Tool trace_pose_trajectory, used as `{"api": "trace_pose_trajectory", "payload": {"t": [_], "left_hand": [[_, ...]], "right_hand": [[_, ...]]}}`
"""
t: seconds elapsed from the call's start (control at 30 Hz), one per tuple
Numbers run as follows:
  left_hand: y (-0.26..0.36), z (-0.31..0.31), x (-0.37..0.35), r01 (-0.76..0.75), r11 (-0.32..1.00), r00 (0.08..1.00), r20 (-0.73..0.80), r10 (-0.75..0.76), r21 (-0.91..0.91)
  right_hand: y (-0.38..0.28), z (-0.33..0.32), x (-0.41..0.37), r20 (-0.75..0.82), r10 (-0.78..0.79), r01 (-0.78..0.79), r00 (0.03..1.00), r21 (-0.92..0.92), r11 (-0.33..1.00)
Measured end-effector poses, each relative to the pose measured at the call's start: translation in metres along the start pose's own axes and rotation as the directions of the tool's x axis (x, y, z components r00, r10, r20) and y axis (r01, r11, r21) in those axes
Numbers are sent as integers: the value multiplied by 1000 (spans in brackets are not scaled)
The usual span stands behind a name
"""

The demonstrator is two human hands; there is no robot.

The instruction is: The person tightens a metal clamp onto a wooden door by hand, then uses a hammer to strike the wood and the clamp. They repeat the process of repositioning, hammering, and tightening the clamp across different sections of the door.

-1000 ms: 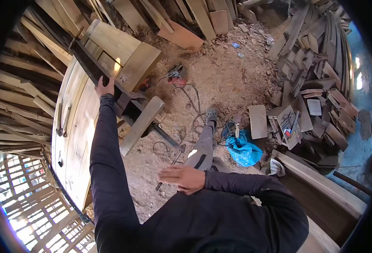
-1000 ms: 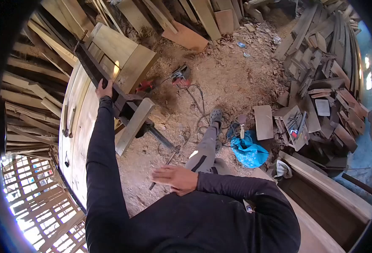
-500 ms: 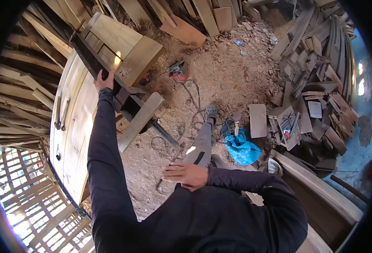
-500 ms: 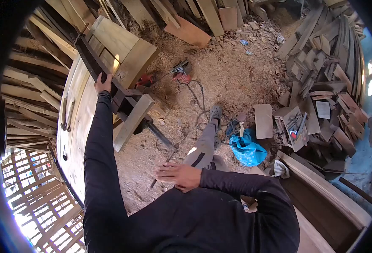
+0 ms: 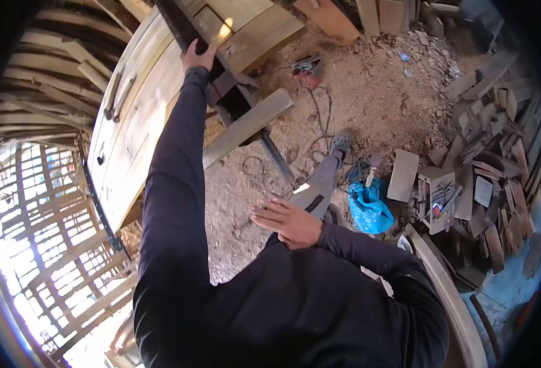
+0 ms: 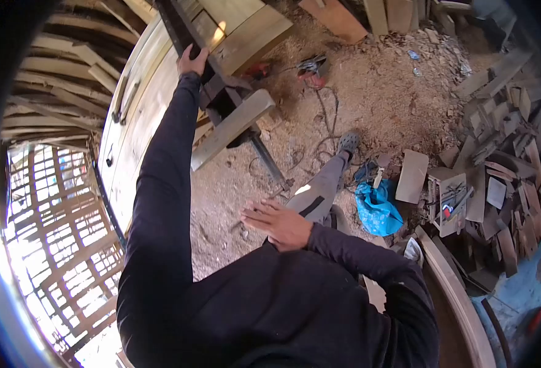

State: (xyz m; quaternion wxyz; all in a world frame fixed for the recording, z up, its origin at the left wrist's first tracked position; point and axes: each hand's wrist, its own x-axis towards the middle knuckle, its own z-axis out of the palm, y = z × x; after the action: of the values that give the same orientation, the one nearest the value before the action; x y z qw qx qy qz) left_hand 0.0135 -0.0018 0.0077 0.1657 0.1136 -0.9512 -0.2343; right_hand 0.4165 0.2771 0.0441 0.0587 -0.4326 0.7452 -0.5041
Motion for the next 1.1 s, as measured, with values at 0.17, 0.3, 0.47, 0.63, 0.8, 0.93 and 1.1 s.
{"api": "trace_pose_trajectory", "payload": {"t": [0.17,0.3,0.47,0.63,0.8,0.93,1.1], "left_hand": [[4,-5,-4,21,999,999,46,-20,-36],[-8,3,-1,12,999,999,46,-10,-33],[-9,1,2,-9,999,999,53,12,-44],[8,-9,-5,23,999,999,30,-23,-22],[-4,-3,0,-29,999,999,30,30,-42],[-31,2,12,-69,989,995,63,78,-134],[-4,-11,-3,-59,991,991,112,73,-118]], "right_hand": [[98,69,-45,23,701,-692,713,183,698],[41,3,-40,-381,484,-424,788,235,875],[10,-3,-4,85,-78,57,993,231,971],[60,46,-2,234,95,-142,968,194,971],[82,23,-81,289,257,-365,922,432,825],[94,-61,-104,326,425,-533,844,421,734],[169,-166,-63,400,671,-771,625,453,448]]}}
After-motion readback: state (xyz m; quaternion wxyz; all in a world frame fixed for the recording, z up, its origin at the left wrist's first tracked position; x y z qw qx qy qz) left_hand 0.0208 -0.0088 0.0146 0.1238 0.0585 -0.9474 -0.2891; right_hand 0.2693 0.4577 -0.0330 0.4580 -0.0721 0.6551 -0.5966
